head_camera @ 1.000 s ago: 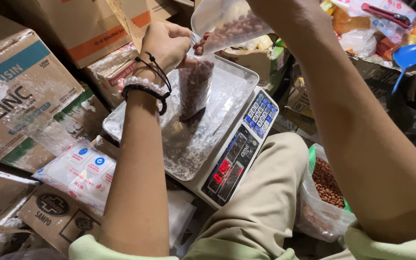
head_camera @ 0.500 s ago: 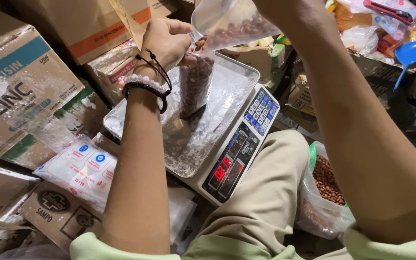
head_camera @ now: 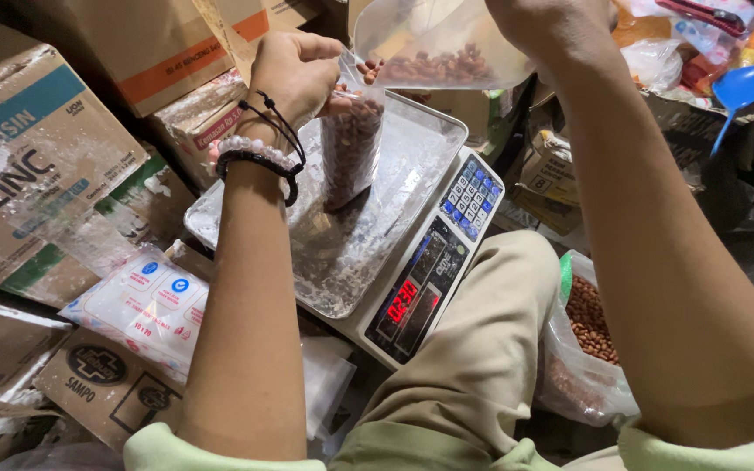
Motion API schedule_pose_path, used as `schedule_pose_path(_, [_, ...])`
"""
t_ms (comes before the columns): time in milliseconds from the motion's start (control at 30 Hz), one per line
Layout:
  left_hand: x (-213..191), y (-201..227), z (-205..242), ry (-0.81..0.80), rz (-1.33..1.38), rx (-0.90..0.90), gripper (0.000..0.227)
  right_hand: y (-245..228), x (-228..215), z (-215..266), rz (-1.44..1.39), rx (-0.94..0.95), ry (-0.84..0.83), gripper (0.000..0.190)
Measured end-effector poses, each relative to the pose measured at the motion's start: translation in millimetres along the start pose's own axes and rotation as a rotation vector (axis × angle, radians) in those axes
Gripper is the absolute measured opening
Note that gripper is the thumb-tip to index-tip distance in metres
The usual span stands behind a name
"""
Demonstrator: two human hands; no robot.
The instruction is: The person scoops peanuts from a large sack into a small plastic bag, places the bag on a digital scale, and adjusts the contents to reach a target weight. The person then ties the bag closed.
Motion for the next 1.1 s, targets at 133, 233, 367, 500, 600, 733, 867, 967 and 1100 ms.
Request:
schedule_pose_path(133, [0.7, -2.6, -3.7, -0.006, 0.046, 0.031, 0.028, 4.1, 0.0, -0.7, -0.035, 0.002, 0.001, 0.063])
schedule_pose_path(233, [0.5, -7.6, -5.4, -0.011, 0.069, 0.026, 0.027, 7.0, -0.1, -2.0, -0.073, 0.001, 0.004, 0.063])
schedule_pose_path(367, [0.5, -11.9, -8.9, -0.005, 0.074, 0.03, 0.028, 10.0, -0.1, -1.2, -0.1, 0.005, 0.005, 0.063])
schedule_pose_path(500, [0.6, -17.1, -12.6, -0.028, 0.092, 0.045, 0.027, 11.6, 0.2, -0.9, -0.113, 0.023, 0.002, 0.064])
schedule_pose_path(600, [0.5, -22.6, -16.7, -0.027, 0.15, 0.066, 0.028, 12.7, 0.8, -0.5, -0.121, 0.037, -0.004, 0.064])
schedule_pose_path(733, [-1.4, -27.1, -31.5, -0.066, 0.095, 0.102, 0.034, 15.2, -2.0, 2.0, -0.136, 0.068, -0.011, 0.064])
schedule_pose_path(867, [1.1, -19.8, -59.7, -0.1, -0.01, 0.194, 0.04, 15.4, -9.3, 6.7, -0.15, 0.13, -0.024, 0.064])
schedule_pose_path(967, [6.3, -18.5, -62.7, -0.066, -0.053, 0.319, 0.044, 19.5, -15.8, 13.8, -0.144, 0.234, -0.039, 0.067])
schedule_pose_path(1100, [13.0, -25.0, -32.4, 0.029, -0.166, 0.522, 0.046, 28.9, -18.9, 20.3, -0.155, 0.292, -0.013, 0.067])
Point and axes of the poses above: each hand's wrist, its own z-axis away from the middle knuckle, its own x-axis out of the palm, y = z × x, the point moved 3 cm from there along -z, towards the middle knuckle, and after that the axes turned 9 degrees about y, right-handed, at the moved point
